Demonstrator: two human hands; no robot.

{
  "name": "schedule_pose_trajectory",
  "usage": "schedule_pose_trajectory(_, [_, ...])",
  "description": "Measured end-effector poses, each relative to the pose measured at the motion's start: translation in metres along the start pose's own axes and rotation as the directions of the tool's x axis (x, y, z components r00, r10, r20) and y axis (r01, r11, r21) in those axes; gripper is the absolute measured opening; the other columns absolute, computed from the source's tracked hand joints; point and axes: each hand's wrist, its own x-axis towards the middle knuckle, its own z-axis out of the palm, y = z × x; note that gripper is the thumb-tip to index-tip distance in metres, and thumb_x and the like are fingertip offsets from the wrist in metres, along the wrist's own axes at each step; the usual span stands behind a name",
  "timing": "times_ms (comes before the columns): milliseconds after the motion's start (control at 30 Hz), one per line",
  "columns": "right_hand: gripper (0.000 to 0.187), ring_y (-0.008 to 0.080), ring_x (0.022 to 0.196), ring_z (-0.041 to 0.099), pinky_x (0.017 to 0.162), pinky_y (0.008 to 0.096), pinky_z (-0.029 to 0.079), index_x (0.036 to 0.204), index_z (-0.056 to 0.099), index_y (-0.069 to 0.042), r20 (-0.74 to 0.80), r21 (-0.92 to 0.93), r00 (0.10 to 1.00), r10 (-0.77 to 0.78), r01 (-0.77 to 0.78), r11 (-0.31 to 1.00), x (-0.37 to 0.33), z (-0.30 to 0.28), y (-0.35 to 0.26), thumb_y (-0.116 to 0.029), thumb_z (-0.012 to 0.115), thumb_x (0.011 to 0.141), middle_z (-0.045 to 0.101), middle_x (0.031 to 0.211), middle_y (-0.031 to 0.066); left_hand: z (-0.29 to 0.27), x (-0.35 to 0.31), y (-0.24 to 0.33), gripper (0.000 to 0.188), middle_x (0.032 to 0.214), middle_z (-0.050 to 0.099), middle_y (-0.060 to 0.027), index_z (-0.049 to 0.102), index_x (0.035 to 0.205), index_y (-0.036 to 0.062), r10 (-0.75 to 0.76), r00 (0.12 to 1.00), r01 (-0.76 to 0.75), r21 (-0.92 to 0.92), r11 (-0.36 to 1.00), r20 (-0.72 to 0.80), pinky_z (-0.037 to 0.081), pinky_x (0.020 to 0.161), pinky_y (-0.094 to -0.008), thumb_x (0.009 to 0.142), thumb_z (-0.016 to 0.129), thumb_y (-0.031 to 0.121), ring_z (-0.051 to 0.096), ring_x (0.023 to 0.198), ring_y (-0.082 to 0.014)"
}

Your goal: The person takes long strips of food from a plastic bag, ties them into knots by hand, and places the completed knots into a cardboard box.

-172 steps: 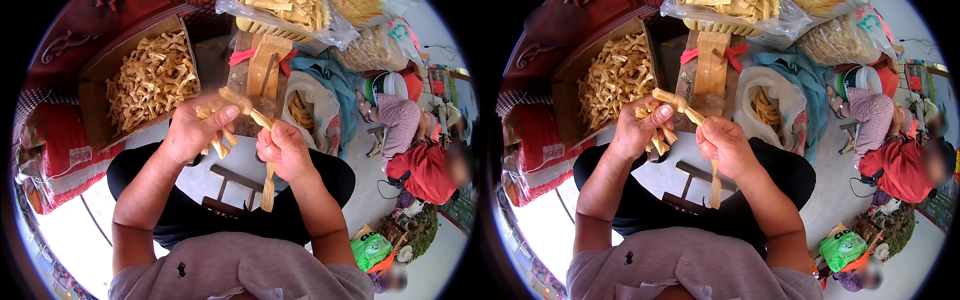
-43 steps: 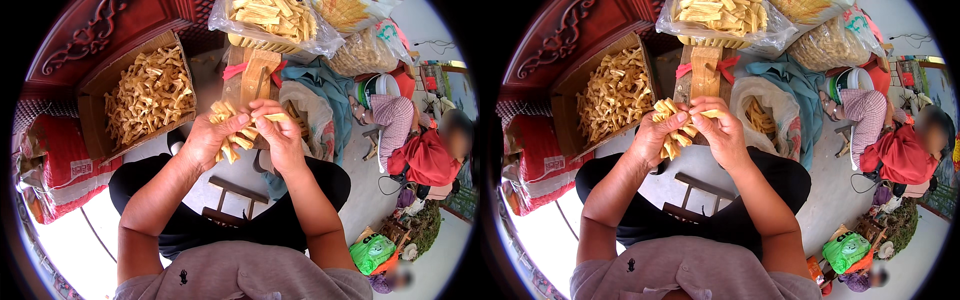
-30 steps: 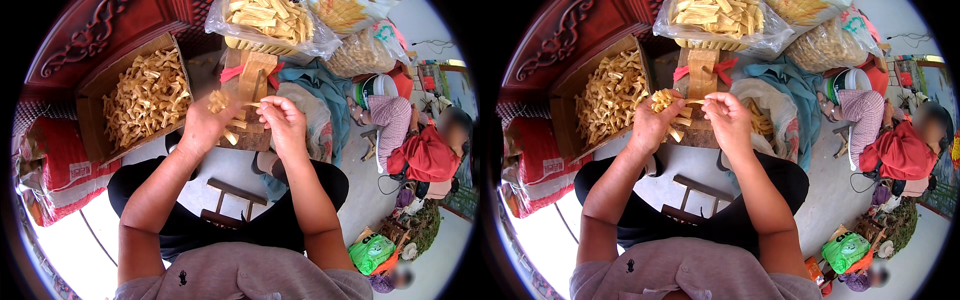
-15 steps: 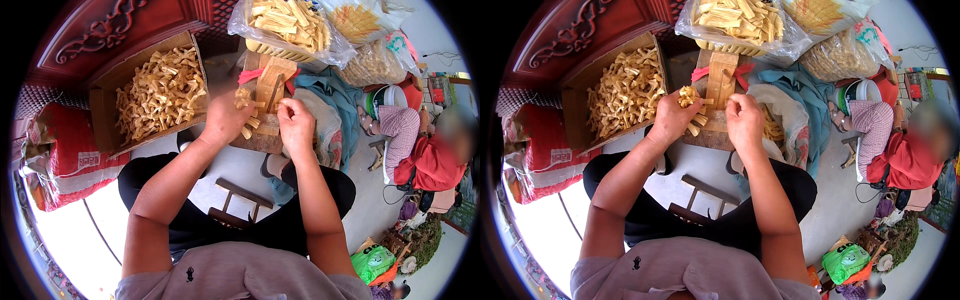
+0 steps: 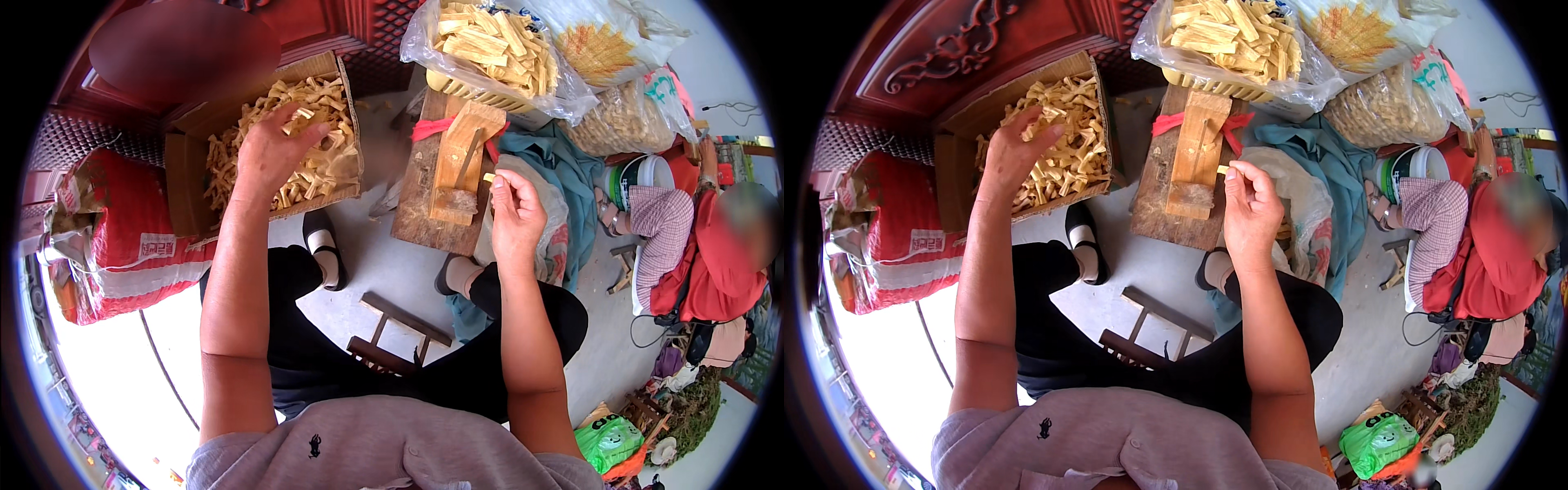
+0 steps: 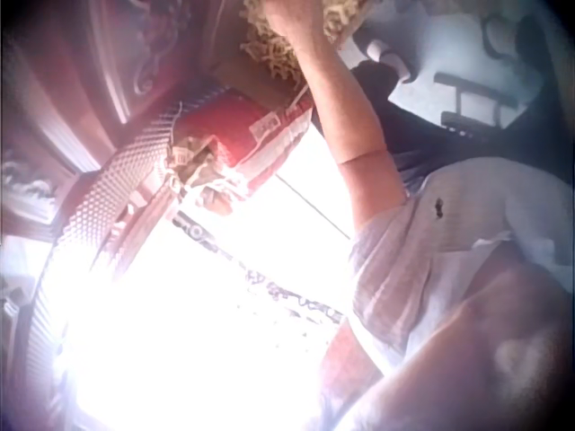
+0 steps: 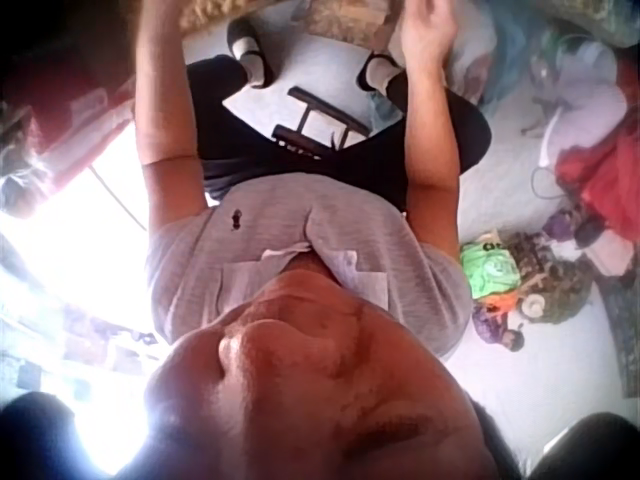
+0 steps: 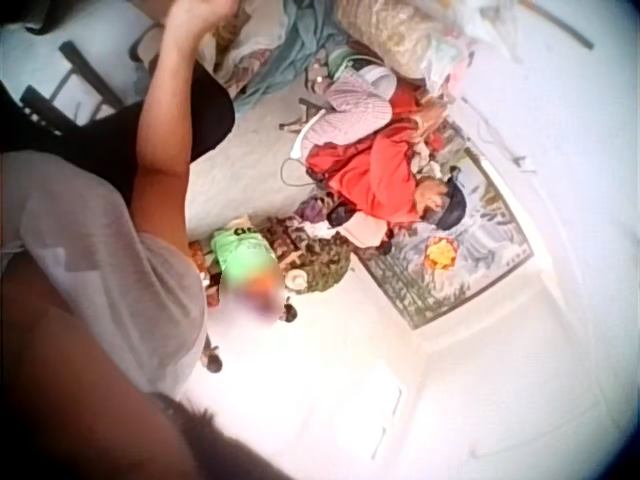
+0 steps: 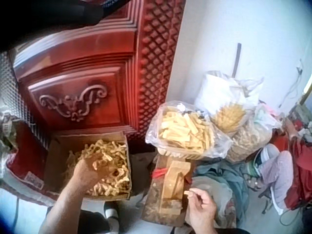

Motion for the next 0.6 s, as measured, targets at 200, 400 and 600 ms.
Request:
schedule_pose_trajectory(200, [0.017, 0.0054, 0.076, 0.051, 0.071, 0.0191, 0.043, 0.104, 0.057, -0.001, -0.016, 0.019, 0.998, -0.065, 0.065, 0.998, -0.004, -0.001, 0.003, -0.006, 0.061, 0.089, 0.058, 0.088, 0.001, -0.014, 0.0, 0.014, 0.029, 0.092, 0.066, -0.0072, 0.064, 0.107, 0.0022, -0.095, 0.931, -0.115, -0.529, 0.84, -0.354, 0.044, 0.083, -0.0265, 0.085, 0.064, 0.021, 0.06, 0.088, -0.014])
schedule_pose_trajectory(400, [0.017, 0.0083, 0.076, 0.055, 0.072, 0.0212, 0.046, 0.102, 0.054, 0.0, -0.069, 0.175, 0.989, -0.128, 0.139, 0.975, -0.004, 0.007, -0.01, -0.001, 0.062, 0.087, 0.06, 0.09, 0.0056, -0.017, -0.012, 0.034, 0.019, 0.102, 0.065, -0.0045, 0.065, 0.105, -0.0005, -0.143, 0.98, -0.025, -0.8, 0.599, -0.138, 0.04, 0.091, -0.0224, 0.09, 0.057, 0.008, 0.057, 0.099, -0.0102])
schedule_pose_trajectory(600, [0.009, 0.0061, 0.08, 0.052, 0.073, 0.0197, 0.044, 0.095, 0.061, -0.001, -0.079, 0.137, 0.967, -0.243, 0.252, 0.958, 0.03, 0.013, -0.046, -0.003, 0.064, 0.086, 0.057, 0.092, 0.0006, -0.012, -0.023, 0.037, 0.018, 0.094, 0.064, -0.0016, 0.065, 0.104, 0.0, -0.063, 0.996, -0.009, -0.785, 0.619, -0.062, 0.041, 0.086, -0.0217, 0.091, 0.056, 0.009, 0.057, 0.09, -0.0087])
